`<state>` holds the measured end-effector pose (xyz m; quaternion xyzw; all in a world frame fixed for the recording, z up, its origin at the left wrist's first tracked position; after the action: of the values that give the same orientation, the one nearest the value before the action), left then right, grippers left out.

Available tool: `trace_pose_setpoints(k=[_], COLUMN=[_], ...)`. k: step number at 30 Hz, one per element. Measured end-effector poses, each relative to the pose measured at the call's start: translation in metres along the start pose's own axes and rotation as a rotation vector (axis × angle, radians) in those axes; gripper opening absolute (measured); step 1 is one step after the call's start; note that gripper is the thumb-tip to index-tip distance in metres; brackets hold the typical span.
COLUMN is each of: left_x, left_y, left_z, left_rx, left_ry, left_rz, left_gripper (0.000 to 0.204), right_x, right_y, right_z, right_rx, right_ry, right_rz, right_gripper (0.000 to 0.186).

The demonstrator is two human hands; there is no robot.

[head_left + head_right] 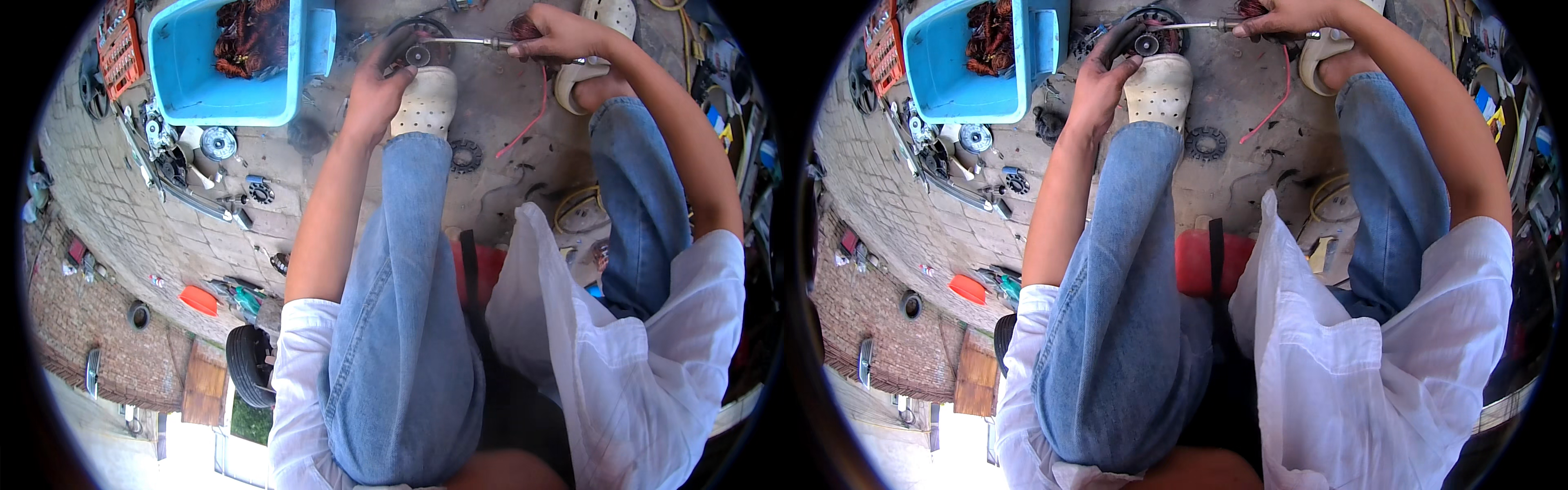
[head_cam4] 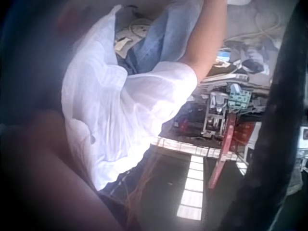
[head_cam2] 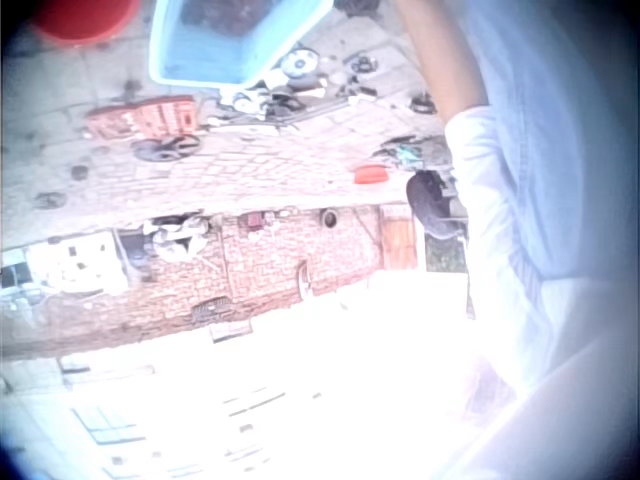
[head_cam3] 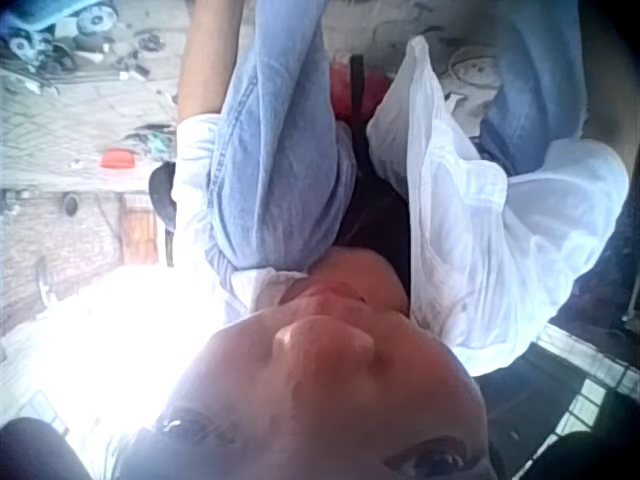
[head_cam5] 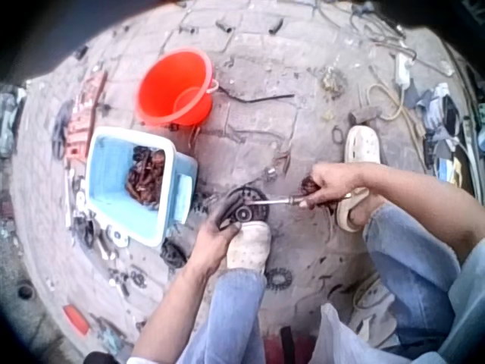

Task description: The person sits on a paved floor and uses pliers and a screwdriver to strip copper wire from a motor stator. They remove the wire coils, place them in a blue plastic bin, and continue stripping the remaining wire from the component.

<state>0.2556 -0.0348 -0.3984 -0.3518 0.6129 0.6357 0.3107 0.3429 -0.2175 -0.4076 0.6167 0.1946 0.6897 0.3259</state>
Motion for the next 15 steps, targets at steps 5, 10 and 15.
trace_pose_setpoints(k=[5,10,15], left_x=[-0.001,-0.001,-0.003], left_y=[-0.002,0.003,-0.004], left_z=[-0.002,-0.001,0.002], left_rx=[0.012,-0.007,-0.047], left_ry=[0.000,0.023,-0.092], left_rz=[-0.006,0.010,-0.110], left_gripper=[0.052,0.052,0.048], right_x=[-0.027,-0.018,0.028], right_y=[-0.006,-0.008,-0.021], right_z=[-0.004,-0.002,0.012], right_rx=[0.033,-0.163,-0.184], right_ry=[-0.096,0.097,0.521], right_rz=[-0.157,0.128,0.279], right_gripper=[0.045,0.045,0.049])
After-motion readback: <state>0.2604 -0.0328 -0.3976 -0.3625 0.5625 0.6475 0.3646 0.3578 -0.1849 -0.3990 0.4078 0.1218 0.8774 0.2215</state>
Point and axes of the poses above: each hand's wrist, its own y-axis away from the middle knuckle, its own z-axis out of the back of the hand, x = y × z, the point moved 10 cm from there along -y, towards the middle knuckle, and after that the axes turned 5 degrees about -x, right-handed, at the moved point
